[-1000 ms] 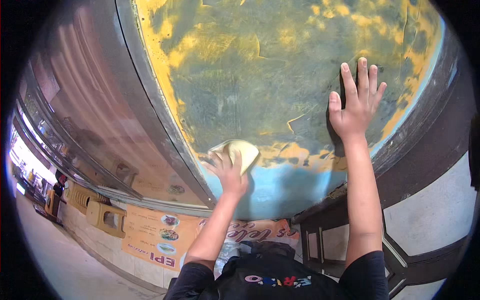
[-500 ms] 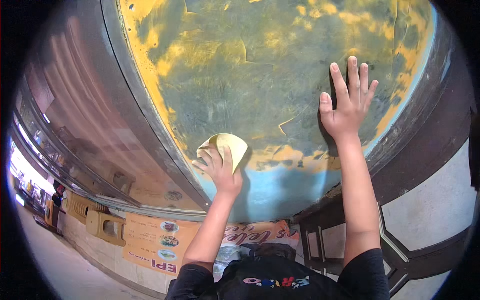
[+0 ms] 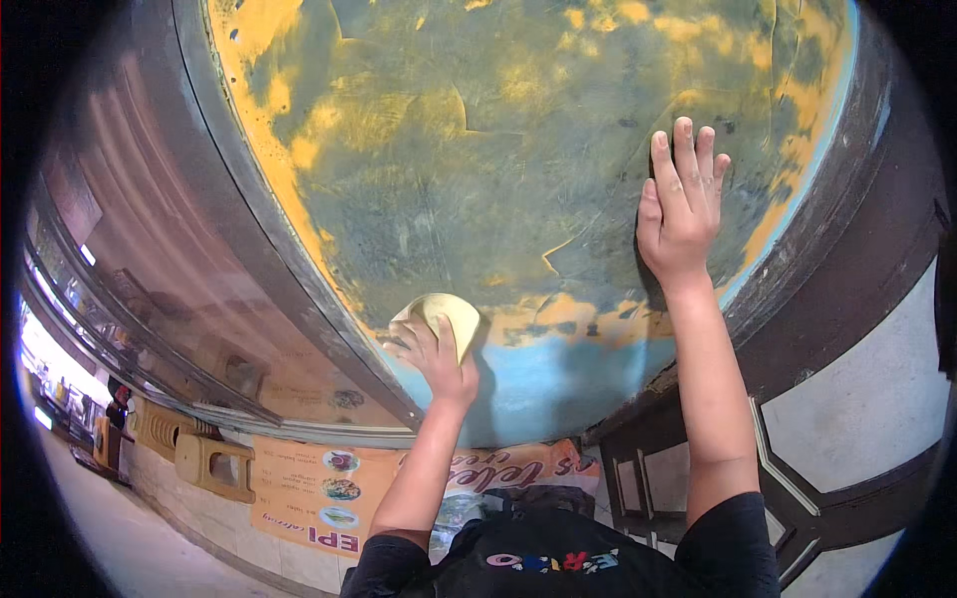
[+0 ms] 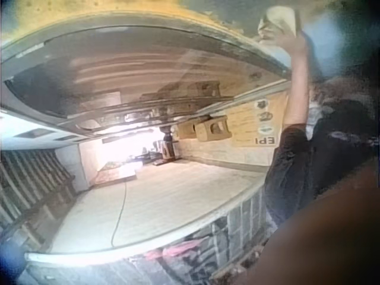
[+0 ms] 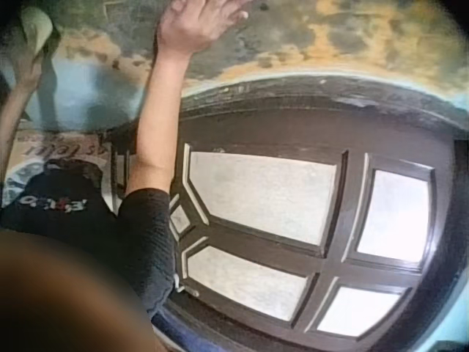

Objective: The recorder is sanding a painted surface using a piece of sandpaper.

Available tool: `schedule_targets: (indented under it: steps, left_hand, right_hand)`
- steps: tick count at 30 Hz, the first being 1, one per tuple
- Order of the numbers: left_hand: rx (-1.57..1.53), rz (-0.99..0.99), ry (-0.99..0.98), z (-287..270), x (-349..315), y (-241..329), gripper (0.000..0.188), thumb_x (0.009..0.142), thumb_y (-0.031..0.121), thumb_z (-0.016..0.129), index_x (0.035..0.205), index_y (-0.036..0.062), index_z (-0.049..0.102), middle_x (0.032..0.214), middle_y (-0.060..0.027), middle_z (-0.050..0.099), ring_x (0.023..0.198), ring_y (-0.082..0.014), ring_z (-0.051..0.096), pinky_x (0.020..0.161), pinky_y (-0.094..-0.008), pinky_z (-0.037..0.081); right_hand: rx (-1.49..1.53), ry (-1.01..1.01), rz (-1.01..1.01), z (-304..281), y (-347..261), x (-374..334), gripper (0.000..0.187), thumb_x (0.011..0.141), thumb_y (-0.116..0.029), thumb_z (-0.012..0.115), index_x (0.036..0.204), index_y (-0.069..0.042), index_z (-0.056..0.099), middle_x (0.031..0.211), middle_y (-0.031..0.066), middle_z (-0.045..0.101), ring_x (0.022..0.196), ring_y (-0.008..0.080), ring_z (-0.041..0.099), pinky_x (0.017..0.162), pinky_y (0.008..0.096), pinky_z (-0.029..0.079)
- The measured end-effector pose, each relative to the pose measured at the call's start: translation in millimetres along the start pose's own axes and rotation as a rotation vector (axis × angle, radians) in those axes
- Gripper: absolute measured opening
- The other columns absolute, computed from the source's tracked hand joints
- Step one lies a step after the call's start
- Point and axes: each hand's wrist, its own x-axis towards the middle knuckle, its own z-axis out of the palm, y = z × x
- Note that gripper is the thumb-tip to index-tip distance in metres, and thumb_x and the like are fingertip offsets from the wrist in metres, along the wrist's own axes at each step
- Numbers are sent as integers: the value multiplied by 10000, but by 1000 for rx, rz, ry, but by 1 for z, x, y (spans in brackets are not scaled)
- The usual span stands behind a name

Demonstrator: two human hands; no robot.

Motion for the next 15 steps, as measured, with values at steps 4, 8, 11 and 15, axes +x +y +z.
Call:
schedule_targets:
  steps: [4,8,11,15]
  left_hand:
    - [-43,-74,-189,11,-61,2,741,770,107,571,1475,107,341,1510,-344,230,1394,-647,15,1009,-807,-60]
    - [-51,-51,-6,3,7,9,767,816,41,544,1535,95,282,1609,-290,66,1449,-568,-50,1079,-698,-120]
    - [-57,-13,73,-5,28,-1,800,813,23,517,1559,136,253,1602,-310,55,1446,-573,-53,1101,-673,-102]
    - [-6,-74,-198,30,-88,-11,798,751,113,583,1500,126,308,1522,-353,179,1387,-637,54,1021,-802,-36]
  right_hand:
    - [15,-5,12,0,-4,-1,506,887,-102,573,1389,-160,570,1535,64,422,1457,301,320,1202,483,174]
    - [-7,3,6,-2,0,-1,461,914,-149,554,1375,-157,584,1515,74,451,1453,308,328,1201,483,180]
    - [16,15,6,-1,-1,1,458,917,-166,546,1374,-161,585,1508,76,460,1444,311,345,1201,484,179]
    - [13,13,8,0,-4,1,457,920,-167,542,1375,-163,585,1506,77,463,1438,317,354,1199,487,180]
